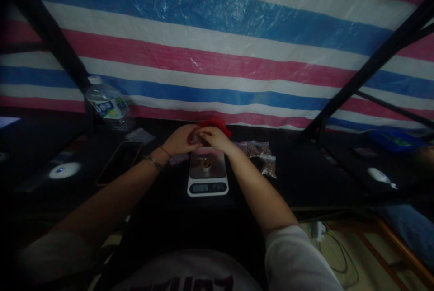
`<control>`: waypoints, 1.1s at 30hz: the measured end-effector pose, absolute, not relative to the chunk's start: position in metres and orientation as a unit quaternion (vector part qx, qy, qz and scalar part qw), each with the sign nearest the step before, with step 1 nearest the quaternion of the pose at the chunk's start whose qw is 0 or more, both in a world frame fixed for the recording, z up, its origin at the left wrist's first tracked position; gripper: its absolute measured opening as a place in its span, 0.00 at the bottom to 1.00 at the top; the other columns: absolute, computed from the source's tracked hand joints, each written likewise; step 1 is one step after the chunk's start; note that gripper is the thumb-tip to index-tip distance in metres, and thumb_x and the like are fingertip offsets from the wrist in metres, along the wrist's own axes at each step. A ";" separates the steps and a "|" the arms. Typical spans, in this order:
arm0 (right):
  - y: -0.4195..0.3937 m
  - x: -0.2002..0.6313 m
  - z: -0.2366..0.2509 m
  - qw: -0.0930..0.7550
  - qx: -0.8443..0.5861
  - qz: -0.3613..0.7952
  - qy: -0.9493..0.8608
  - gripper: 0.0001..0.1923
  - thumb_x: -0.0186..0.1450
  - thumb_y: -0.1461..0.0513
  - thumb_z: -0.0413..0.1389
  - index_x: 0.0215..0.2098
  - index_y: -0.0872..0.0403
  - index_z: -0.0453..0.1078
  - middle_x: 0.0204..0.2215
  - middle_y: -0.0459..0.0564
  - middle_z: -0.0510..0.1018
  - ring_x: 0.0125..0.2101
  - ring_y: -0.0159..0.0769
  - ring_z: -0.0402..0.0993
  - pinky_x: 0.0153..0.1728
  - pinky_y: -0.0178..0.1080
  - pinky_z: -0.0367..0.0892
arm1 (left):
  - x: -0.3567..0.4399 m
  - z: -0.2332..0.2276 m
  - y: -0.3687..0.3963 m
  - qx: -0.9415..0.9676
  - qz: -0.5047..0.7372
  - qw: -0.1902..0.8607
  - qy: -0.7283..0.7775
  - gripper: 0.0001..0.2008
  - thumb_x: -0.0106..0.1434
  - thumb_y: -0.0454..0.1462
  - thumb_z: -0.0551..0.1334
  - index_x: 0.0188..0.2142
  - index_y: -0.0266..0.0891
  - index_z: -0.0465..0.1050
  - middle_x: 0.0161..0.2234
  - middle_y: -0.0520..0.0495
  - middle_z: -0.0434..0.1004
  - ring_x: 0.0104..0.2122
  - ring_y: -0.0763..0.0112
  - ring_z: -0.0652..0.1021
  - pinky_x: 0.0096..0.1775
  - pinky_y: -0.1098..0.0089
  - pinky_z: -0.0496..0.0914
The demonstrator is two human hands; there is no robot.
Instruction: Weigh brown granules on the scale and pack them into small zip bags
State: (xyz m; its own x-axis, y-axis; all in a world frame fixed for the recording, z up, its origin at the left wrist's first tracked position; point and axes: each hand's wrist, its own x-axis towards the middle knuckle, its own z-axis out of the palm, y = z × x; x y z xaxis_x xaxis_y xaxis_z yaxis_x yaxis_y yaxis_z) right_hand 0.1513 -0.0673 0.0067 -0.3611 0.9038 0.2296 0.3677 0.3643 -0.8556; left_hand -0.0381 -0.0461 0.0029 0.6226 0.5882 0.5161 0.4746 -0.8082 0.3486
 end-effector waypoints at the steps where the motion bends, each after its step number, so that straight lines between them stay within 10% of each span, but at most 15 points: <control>1: -0.067 0.154 0.007 0.386 -0.443 0.355 -0.727 0.13 0.62 0.58 0.52 0.37 0.56 0.73 0.30 0.46 0.75 0.29 0.30 0.69 0.33 0.33 0.65 | -0.038 -0.002 -0.042 0.891 0.324 0.090 0.306 0.25 0.52 0.45 0.66 0.47 0.36 0.69 0.44 0.41 0.75 0.45 0.57 0.76 0.48 0.59 0.69; 10: -0.071 0.192 -0.018 0.442 -0.476 0.308 -0.696 0.14 0.63 0.55 0.53 0.39 0.55 0.75 0.34 0.50 0.78 0.36 0.36 0.74 0.42 0.39 0.67 | -0.039 -0.029 -0.029 0.876 0.323 0.149 0.327 0.34 0.49 0.51 0.68 0.52 0.37 0.67 0.50 0.40 0.73 0.49 0.53 0.74 0.52 0.57 0.67; 18: -0.111 0.197 -0.006 0.217 -0.370 0.341 -0.837 0.36 0.46 0.53 0.70 0.52 0.49 0.71 0.54 0.54 0.71 0.59 0.48 0.61 0.59 0.50 0.55 | -0.043 -0.041 -0.029 0.868 0.316 0.160 0.348 0.29 0.52 0.49 0.67 0.50 0.38 0.69 0.47 0.42 0.75 0.47 0.55 0.75 0.50 0.57 0.69; 25: -0.114 0.182 -0.005 0.229 -0.376 0.302 -0.846 0.16 0.54 0.62 0.66 0.41 0.50 0.73 0.44 0.50 0.76 0.53 0.42 0.67 0.58 0.47 0.56 | -0.042 -0.042 -0.030 0.853 0.322 0.164 0.376 0.27 0.53 0.48 0.66 0.49 0.38 0.69 0.46 0.42 0.76 0.46 0.57 0.76 0.49 0.58 0.70; 33: -0.101 0.185 -0.025 0.400 -0.450 0.344 -0.720 0.18 0.55 0.64 0.60 0.43 0.53 0.64 0.40 0.49 0.75 0.40 0.35 0.74 0.42 0.38 0.68 | -0.036 -0.034 -0.044 0.856 0.322 0.188 0.358 0.31 0.49 0.51 0.68 0.49 0.40 0.68 0.45 0.44 0.77 0.44 0.58 0.77 0.46 0.60 0.71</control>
State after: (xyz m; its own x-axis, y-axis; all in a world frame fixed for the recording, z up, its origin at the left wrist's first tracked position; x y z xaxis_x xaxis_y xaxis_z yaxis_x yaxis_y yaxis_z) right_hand 0.1847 -0.1008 -0.0255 -0.2745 0.9237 0.2671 0.3736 0.3584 -0.8556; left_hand -0.0360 -0.0436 -0.0342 0.5356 0.7346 0.4166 0.4922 -0.6724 0.5528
